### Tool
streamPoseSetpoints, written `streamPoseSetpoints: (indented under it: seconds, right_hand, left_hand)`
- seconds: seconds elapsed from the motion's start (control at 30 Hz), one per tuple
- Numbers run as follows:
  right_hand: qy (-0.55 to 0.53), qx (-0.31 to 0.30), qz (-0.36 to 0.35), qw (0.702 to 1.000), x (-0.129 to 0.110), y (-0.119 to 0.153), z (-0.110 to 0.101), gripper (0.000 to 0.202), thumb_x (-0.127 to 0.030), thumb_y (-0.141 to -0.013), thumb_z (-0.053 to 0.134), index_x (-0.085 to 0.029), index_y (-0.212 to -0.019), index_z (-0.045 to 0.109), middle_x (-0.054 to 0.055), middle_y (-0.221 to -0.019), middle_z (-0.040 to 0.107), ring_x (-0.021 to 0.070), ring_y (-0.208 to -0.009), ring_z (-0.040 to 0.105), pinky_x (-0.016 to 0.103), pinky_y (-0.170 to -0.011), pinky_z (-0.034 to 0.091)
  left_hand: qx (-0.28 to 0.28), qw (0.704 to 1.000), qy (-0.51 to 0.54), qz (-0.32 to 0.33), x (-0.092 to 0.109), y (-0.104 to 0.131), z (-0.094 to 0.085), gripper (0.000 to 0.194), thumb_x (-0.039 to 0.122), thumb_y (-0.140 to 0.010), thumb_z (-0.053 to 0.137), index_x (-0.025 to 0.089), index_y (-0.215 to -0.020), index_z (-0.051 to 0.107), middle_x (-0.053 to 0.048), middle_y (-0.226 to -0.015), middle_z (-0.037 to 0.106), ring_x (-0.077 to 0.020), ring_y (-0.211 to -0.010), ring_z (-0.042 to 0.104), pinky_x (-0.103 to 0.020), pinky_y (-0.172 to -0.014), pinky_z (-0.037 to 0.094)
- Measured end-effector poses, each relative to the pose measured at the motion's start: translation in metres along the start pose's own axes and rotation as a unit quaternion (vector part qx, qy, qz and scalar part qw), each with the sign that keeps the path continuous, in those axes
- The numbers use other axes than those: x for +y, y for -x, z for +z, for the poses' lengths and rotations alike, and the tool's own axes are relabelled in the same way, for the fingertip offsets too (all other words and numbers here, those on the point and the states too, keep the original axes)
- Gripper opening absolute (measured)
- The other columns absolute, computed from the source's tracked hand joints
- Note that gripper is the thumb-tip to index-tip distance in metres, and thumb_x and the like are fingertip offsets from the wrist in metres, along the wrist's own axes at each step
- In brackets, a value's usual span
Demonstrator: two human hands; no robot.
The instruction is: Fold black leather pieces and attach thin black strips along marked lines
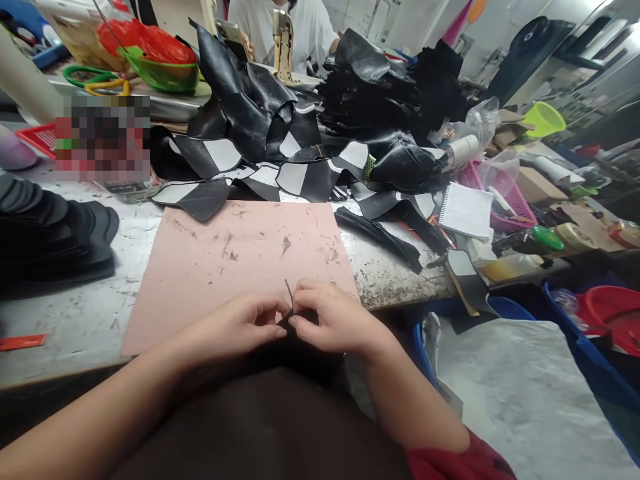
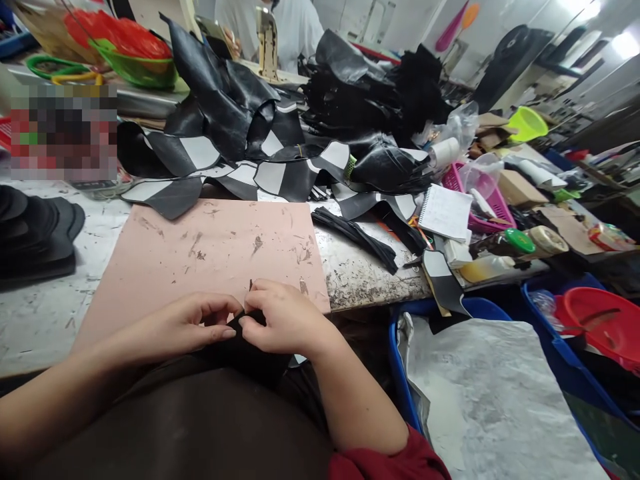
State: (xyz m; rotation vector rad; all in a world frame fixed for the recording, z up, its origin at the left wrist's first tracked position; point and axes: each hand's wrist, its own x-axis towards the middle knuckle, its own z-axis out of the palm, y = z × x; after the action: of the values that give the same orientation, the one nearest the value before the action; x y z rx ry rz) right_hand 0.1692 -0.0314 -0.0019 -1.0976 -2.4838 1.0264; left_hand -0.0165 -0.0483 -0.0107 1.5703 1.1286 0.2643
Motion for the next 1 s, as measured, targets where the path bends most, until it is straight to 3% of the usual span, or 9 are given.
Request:
streamPoseSetpoints:
  seconds: [0.2,0.43,0.57,0.73,0.87,1.0]
  right_hand:
    - [0.018,-0.01,-0.002,1.0,0.002,0.002,-0.006,0.011,-0.019,-0.076,0.055,-0.017,-0.066,0.052,0.0,-0.075,0.05,0.0112,-0.068,0.048,0.023,-0.062,0.037]
    - [0.011,0.011,-0.026,1.0,0.006,0.001,-0.008,0.012,-0.015,-0.072,0.055,-0.018,-0.064,0.048,-0.002,-0.071,0.049,0.011,-0.067,0.046,0.022,-0.06,0.035]
    - [0.024,0.012,-0.023,0.999,0.005,-0.001,-0.005,0.013,-0.014,-0.072,0.054,-0.018,-0.063,0.046,-0.003,-0.067,0.048,0.0104,-0.063,0.044,0.022,-0.058,0.033]
    - [0.039,0.005,-0.029,0.999,0.005,-0.001,-0.006,0.012,-0.014,-0.072,0.054,-0.017,-0.062,0.047,-0.002,-0.066,0.049,0.0105,-0.061,0.044,0.022,-0.059,0.033]
    - [0.027,0.018,-0.028,0.999,0.008,0.0,-0.008,0.01,-0.014,-0.071,0.057,-0.017,-0.064,0.05,-0.001,-0.069,0.053,0.0118,-0.066,0.047,0.023,-0.062,0.035]
    - [0.021,0.025,-0.028,0.999,0.009,-0.001,-0.008,0.013,-0.014,-0.072,0.056,-0.017,-0.062,0.048,-0.001,-0.067,0.052,0.0114,-0.065,0.047,0.023,-0.062,0.035]
  left_hand:
    - [-0.012,0.998,0.05,-0.024,-0.001,-0.004,-0.002,0.019,0.035,-0.071,0.054,0.017,-0.072,0.058,0.003,-0.068,0.055,-0.0135,-0.065,0.049,-0.023,-0.06,0.04]
    - [-0.017,0.999,0.025,-0.041,-0.001,-0.005,-0.005,0.019,0.034,-0.07,0.054,0.017,-0.08,0.059,0.006,-0.059,0.043,-0.0103,-0.055,0.041,-0.021,-0.05,0.033]
    - [-0.028,0.999,-0.012,-0.03,0.003,-0.005,-0.007,0.019,0.031,-0.069,0.054,0.018,-0.082,0.059,0.006,-0.061,0.044,-0.0104,-0.056,0.042,-0.02,-0.05,0.034]
    - [-0.018,1.0,0.015,0.003,0.003,-0.011,-0.006,0.019,0.035,-0.071,0.053,0.017,-0.074,0.059,0.003,-0.07,0.057,-0.0132,-0.067,0.05,-0.022,-0.061,0.04]
    - [0.007,1.0,0.012,-0.02,0.001,-0.013,-0.005,0.02,0.035,-0.071,0.053,0.017,-0.075,0.061,0.004,-0.061,0.052,-0.0118,-0.058,0.047,-0.021,-0.054,0.037]
    - [-0.003,1.0,-0.008,-0.019,0.004,-0.013,-0.006,0.019,0.032,-0.071,0.051,0.018,-0.079,0.062,0.005,-0.059,0.049,-0.0111,-0.056,0.045,-0.02,-0.052,0.035]
